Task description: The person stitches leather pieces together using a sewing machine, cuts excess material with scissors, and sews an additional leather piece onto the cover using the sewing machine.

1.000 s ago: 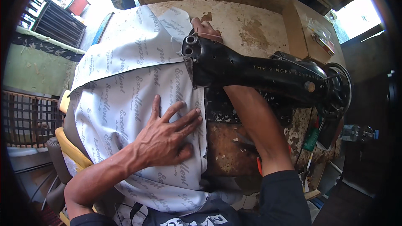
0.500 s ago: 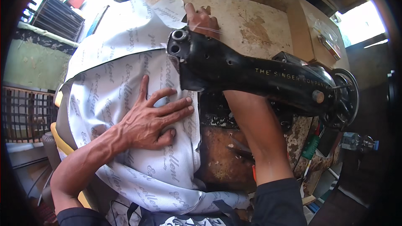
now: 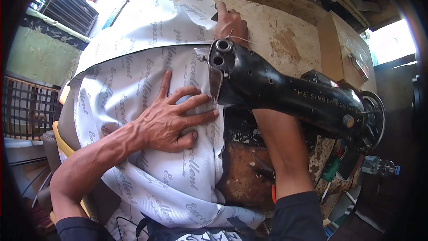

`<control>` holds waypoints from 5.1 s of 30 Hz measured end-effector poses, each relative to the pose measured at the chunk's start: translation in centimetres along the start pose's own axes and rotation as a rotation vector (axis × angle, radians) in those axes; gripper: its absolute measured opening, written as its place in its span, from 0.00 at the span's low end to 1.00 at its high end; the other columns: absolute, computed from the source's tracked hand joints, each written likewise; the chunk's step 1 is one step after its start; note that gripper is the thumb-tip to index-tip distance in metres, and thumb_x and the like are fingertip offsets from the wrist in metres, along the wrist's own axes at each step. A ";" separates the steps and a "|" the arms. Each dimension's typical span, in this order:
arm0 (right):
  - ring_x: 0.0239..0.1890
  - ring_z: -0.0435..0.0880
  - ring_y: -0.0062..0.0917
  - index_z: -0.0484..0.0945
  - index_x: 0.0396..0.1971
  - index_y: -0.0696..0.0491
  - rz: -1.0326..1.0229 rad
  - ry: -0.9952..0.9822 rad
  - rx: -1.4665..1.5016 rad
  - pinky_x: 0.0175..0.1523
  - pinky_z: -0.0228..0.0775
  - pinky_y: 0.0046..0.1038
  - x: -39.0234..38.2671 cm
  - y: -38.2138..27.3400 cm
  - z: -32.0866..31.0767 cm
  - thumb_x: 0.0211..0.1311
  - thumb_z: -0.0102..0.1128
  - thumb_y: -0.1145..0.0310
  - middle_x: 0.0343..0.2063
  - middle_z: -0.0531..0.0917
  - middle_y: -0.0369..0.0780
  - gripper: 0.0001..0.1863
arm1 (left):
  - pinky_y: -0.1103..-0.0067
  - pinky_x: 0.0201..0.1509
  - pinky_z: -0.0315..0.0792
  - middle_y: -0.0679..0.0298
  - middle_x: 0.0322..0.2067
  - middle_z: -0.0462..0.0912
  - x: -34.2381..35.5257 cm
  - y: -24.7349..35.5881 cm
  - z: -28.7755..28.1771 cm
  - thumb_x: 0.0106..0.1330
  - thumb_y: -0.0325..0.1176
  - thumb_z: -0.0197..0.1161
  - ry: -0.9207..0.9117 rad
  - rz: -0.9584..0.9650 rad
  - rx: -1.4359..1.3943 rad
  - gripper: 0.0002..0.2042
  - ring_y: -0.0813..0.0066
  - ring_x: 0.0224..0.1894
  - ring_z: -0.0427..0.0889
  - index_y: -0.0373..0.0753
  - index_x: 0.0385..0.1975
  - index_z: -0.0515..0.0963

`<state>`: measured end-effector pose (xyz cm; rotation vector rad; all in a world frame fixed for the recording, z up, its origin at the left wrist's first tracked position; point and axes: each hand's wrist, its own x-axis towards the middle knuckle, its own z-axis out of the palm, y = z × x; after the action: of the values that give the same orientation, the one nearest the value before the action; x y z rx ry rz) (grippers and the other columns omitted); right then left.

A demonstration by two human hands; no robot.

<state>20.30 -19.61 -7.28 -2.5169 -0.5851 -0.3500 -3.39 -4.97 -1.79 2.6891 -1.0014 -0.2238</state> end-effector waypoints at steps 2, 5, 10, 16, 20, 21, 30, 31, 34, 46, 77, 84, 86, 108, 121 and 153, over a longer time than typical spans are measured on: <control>0.45 0.87 0.53 0.74 0.50 0.54 -0.006 0.019 -0.002 0.50 0.80 0.49 0.1 0.1 0.2 0.61 0.62 0.68 0.40 0.85 0.55 0.17 | 0.26 0.73 0.29 0.61 0.66 0.70 0.1 -0.3 0.0 0.57 0.44 0.58 0.001 0.015 -0.008 0.32 0.58 0.71 0.65 0.60 0.67 0.75; 0.44 0.87 0.53 0.74 0.50 0.55 -0.005 0.051 0.008 0.49 0.79 0.50 0.4 0.0 0.3 0.62 0.60 0.69 0.39 0.85 0.54 0.16 | 0.26 0.73 0.28 0.61 0.66 0.71 0.1 -0.6 -0.1 0.57 0.44 0.58 0.004 0.024 -0.002 0.31 0.58 0.71 0.65 0.60 0.66 0.76; 0.45 0.86 0.53 0.74 0.49 0.57 0.009 0.097 0.025 0.50 0.78 0.50 -0.1 0.8 0.9 0.63 0.61 0.67 0.38 0.84 0.54 0.17 | 0.26 0.73 0.28 0.60 0.66 0.71 0.4 -1.1 -0.2 0.56 0.44 0.58 0.015 0.041 0.018 0.31 0.57 0.71 0.65 0.60 0.65 0.77; 0.51 0.82 0.54 0.76 0.50 0.58 0.208 0.186 0.352 0.56 0.77 0.47 -5.7 0.0 -3.8 0.60 0.68 0.57 0.49 0.79 0.58 0.25 | 0.35 0.78 0.29 0.56 0.71 0.68 1.1 0.0 -1.3 0.55 0.38 0.58 -0.086 -0.033 0.038 0.33 0.50 0.77 0.58 0.58 0.67 0.76; 0.49 0.85 0.49 0.83 0.46 0.57 0.081 -0.214 -0.005 0.55 0.76 0.45 -15.6 -3.3 -8.1 0.65 0.65 0.58 0.46 0.85 0.53 0.18 | 0.45 0.81 0.42 0.57 0.72 0.68 -1.4 0.4 -3.9 0.71 0.42 0.61 -0.017 -0.127 -0.067 0.22 0.52 0.77 0.59 0.53 0.65 0.78; 0.46 0.87 0.48 0.84 0.46 0.56 0.197 -0.292 0.078 0.53 0.77 0.44 -17.8 -5.2 -8.7 0.66 0.65 0.58 0.44 0.87 0.52 0.17 | 0.50 0.82 0.44 0.57 0.71 0.69 -3.7 1.0 -4.9 0.69 0.40 0.65 0.056 -0.238 0.082 0.23 0.51 0.78 0.57 0.51 0.64 0.78; 0.28 0.82 0.25 0.83 0.36 0.62 0.602 -0.237 0.614 0.38 0.73 0.35 -29.8 -8.9 -11.8 0.71 0.63 0.57 0.25 0.85 0.45 0.19 | 0.57 0.72 0.60 0.38 0.65 0.65 -34.5 -4.9 4.1 0.68 0.62 0.64 0.778 -1.508 0.071 0.40 0.42 0.67 0.66 0.35 0.67 0.66; 0.29 0.80 0.21 0.83 0.37 0.62 0.624 -0.277 0.685 0.38 0.73 0.34 -29.8 -8.9 -12.6 0.70 0.63 0.57 0.25 0.85 0.42 0.19 | 0.56 0.71 0.62 0.37 0.63 0.66 -34.0 -3.9 5.3 0.68 0.65 0.63 0.763 -1.494 -0.113 0.41 0.42 0.65 0.67 0.33 0.65 0.66; 0.29 0.77 0.17 0.83 0.39 0.62 0.581 -0.339 0.652 0.37 0.70 0.30 -29.7 -8.9 -12.7 0.70 0.64 0.58 0.25 0.84 0.37 0.18 | 0.57 0.63 0.65 0.43 0.50 0.70 -31.8 -1.3 6.2 0.68 0.66 0.62 0.829 -1.508 -0.061 0.38 0.47 0.54 0.70 0.30 0.53 0.67; 0.28 0.74 0.12 0.85 0.36 0.59 0.855 -0.340 1.022 0.35 0.68 0.23 -31.6 -8.0 -10.4 0.75 0.61 0.57 0.24 0.81 0.29 0.18 | 0.71 0.42 0.69 0.63 0.30 0.72 -29.1 -0.7 4.0 0.77 0.53 0.59 0.931 -1.301 -0.463 0.24 0.70 0.34 0.69 0.32 0.37 0.70; 0.30 0.83 0.50 0.79 0.32 0.61 0.823 -0.194 0.608 0.39 0.73 0.44 -33.5 -14.0 -11.0 0.65 0.66 0.55 0.26 0.82 0.55 0.20 | 0.61 0.61 0.73 0.40 0.57 0.81 -35.8 -25.9 -11.5 0.69 0.42 0.67 0.953 -1.312 0.452 0.25 0.43 0.59 0.81 0.30 0.59 0.74; 0.33 0.84 0.54 0.78 0.31 0.59 0.784 -0.042 0.578 0.38 0.74 0.46 -33.2 -16.4 -10.9 0.64 0.65 0.57 0.26 0.82 0.56 0.18 | 0.60 0.61 0.74 0.47 0.50 0.83 -22.6 -18.6 -12.3 0.63 0.39 0.67 0.841 -0.496 0.693 0.24 0.50 0.55 0.82 0.32 0.55 0.75; 0.27 0.77 0.41 0.76 0.29 0.60 0.828 -0.040 0.614 0.35 0.71 0.42 -33.7 -15.7 -11.1 0.66 0.64 0.58 0.22 0.79 0.52 0.18 | 0.66 0.63 0.74 0.50 0.55 0.83 -10.7 -4.9 -7.9 0.70 0.26 0.60 0.612 -0.646 -0.166 0.19 0.57 0.61 0.80 0.39 0.61 0.78; 0.39 0.87 0.36 0.79 0.57 0.59 0.544 0.158 0.868 0.48 0.76 0.31 -31.0 -18.8 -13.1 0.72 0.62 0.56 0.40 0.87 0.48 0.24 | 0.59 0.42 0.82 0.42 0.33 0.87 5.6 6.4 -4.6 0.59 0.51 0.69 -0.062 -0.330 -0.009 0.22 0.40 0.39 0.88 0.36 0.40 0.84; 0.70 0.66 0.29 0.68 0.70 0.60 0.648 0.029 2.117 0.75 0.54 0.32 -33.1 -16.2 -5.5 0.81 0.35 0.39 0.68 0.71 0.45 0.39 | 0.81 0.38 0.76 0.53 0.40 0.89 3.9 3.3 -6.0 0.61 0.24 0.64 -0.087 -0.406 -0.722 0.24 0.75 0.33 0.83 0.24 0.58 0.77; 0.63 0.77 0.39 0.72 0.64 0.60 0.364 0.115 1.520 0.71 0.64 0.39 -30.2 -16.4 -2.8 0.80 0.42 0.59 0.61 0.78 0.51 0.24 | 0.85 0.43 0.70 0.66 0.39 0.85 5.3 -1.3 -6.4 0.72 0.35 0.60 -0.326 -0.371 -0.837 0.21 0.84 0.36 0.78 0.25 0.57 0.79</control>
<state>-14.14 -18.67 -8.57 -1.0664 -0.1589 0.1083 2.85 -6.30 3.69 2.0431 -0.3247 -0.9409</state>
